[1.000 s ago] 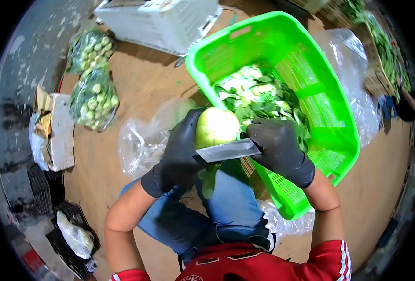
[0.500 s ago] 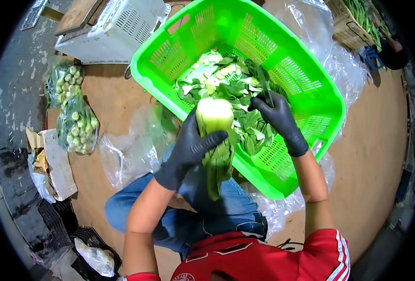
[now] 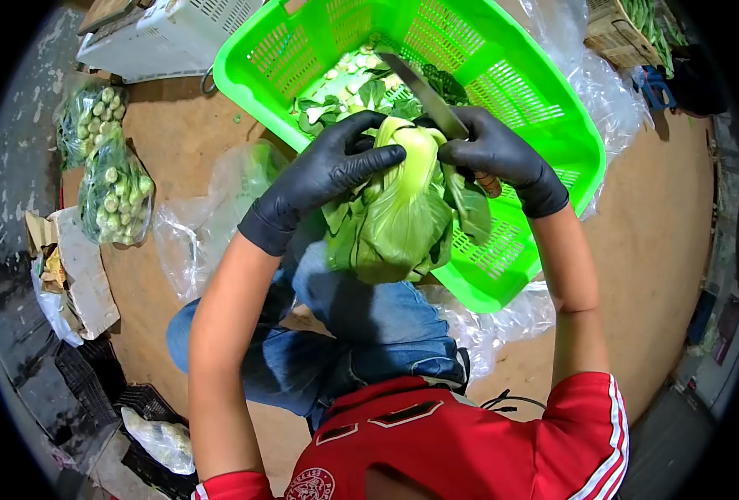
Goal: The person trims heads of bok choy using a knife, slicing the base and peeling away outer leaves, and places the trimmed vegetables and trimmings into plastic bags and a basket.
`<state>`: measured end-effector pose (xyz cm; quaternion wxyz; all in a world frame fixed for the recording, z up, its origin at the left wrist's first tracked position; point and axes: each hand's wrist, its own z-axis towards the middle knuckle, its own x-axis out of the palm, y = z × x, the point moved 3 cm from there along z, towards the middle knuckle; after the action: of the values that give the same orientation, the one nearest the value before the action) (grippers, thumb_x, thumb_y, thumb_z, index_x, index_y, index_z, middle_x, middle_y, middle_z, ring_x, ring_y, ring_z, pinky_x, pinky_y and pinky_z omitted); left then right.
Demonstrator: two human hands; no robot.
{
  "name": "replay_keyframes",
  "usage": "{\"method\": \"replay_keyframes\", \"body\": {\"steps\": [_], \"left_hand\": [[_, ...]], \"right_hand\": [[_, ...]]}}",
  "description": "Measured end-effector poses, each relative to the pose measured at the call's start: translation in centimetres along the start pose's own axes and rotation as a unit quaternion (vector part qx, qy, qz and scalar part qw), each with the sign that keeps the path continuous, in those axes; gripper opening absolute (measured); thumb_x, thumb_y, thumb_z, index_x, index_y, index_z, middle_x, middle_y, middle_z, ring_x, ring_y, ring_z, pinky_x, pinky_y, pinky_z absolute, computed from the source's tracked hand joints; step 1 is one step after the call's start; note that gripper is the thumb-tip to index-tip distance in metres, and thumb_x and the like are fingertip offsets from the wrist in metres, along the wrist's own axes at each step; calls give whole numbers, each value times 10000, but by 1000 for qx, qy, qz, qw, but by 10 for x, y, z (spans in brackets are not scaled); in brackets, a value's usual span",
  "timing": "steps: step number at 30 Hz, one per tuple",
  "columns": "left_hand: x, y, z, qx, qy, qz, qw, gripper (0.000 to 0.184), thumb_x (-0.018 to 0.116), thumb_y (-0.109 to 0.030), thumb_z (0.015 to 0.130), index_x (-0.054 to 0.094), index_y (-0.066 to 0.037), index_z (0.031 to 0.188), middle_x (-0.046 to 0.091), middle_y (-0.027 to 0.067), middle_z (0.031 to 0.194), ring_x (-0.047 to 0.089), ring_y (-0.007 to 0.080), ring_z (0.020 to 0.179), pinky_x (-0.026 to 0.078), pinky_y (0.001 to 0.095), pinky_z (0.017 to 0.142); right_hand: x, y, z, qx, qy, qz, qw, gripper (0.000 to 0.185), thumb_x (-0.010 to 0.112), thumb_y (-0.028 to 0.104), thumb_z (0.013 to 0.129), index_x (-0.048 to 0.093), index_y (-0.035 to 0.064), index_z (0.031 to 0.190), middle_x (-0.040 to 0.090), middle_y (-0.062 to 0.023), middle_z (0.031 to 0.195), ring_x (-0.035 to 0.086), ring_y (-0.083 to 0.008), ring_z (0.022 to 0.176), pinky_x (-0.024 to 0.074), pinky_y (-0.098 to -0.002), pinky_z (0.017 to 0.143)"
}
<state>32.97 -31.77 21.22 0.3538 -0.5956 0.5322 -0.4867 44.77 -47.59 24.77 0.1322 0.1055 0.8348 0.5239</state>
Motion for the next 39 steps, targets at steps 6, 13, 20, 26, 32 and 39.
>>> {"method": "replay_keyframes", "body": {"steps": [6,13,20,26,32,39], "left_hand": [[-24,4,16,184,-286,366,866,529,631,-259,831,454,52,1221,596,125,1055,564,176,947,440,305,851],[19,-4,16,38,-25,17,999,596,637,-323,822,431,61,1230,557,188,1109,540,229,1007,424,348,884],[19,-5,-10,36,5,191,981,554,616,-250,842,413,25,1278,583,151,1101,558,188,1024,433,296,886],[-95,-32,-102,70,-179,127,973,297,517,-48,864,524,49,1145,594,121,1095,572,198,1019,438,312,908],[-191,33,-215,-24,-382,19,924,342,533,-137,852,507,21,1155,614,124,1002,600,186,907,472,290,799],[-225,124,-232,-141,-352,81,922,229,558,-119,803,642,34,951,658,134,880,626,192,834,483,302,778]], "right_hand": [[-15,-38,-11,-17,-27,159,987,353,603,171,773,570,-15,1071,604,-22,932,547,-79,793,452,-236,726],[-6,-36,-15,-31,-175,94,979,454,631,293,799,544,-6,1129,603,-52,993,550,-105,880,450,-244,768],[1,-24,-2,-6,-54,40,998,515,711,201,753,513,-16,1177,603,-78,1032,555,-134,922,452,-283,824],[-24,-31,-1,121,-22,40,992,513,694,296,728,531,11,1124,525,-5,727,430,-58,516,365,-209,460],[-199,161,103,-225,-308,111,918,440,568,403,844,559,39,1090,615,-72,858,588,-211,678,464,-318,553],[-63,183,180,-184,-179,-116,959,455,634,359,808,555,40,1123,641,-62,887,570,-144,649,434,-270,545]]}}
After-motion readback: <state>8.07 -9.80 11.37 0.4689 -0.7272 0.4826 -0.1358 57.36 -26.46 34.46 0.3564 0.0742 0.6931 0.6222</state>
